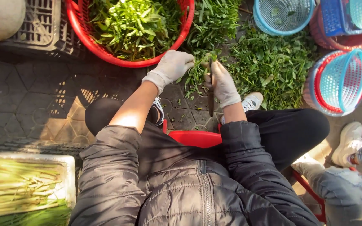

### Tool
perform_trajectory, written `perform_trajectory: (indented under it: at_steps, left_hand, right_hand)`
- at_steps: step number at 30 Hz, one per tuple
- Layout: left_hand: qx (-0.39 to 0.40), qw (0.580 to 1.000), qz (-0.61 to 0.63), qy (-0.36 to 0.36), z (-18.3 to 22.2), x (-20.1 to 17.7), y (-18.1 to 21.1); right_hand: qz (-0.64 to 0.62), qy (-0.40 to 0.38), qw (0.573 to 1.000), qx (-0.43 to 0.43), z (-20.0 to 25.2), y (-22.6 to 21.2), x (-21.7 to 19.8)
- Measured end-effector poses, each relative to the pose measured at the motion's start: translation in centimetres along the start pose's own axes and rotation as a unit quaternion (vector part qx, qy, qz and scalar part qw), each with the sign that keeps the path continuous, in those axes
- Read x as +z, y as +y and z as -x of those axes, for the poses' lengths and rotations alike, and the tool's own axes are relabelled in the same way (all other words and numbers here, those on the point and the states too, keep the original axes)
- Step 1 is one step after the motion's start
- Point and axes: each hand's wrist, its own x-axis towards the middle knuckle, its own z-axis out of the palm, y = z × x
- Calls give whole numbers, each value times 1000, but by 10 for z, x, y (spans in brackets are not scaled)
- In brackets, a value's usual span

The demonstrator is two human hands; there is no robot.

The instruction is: A person wearing gloves sorts through leafy green vegetables, trims them with a small knife, and places them into different baskets.

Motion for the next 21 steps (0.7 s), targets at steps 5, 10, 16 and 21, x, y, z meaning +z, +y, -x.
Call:
perform_trajectory:
  at_steps: [5,10,16,21]
  left_hand:
    - [127,988,-78,41,-3,7,30]
    - [171,966,-181,73,-5,16,66]
    - [122,906,-401,-46,36,-109,105]
    - [44,937,-224,264,50,-139,-17]
  right_hand:
    - [-52,131,990,-15,-11,2,3]
    - [-63,227,971,-36,21,-47,29]
    - [-296,418,859,12,-35,-14,-104]
    - [-35,350,925,145,-52,89,-76]
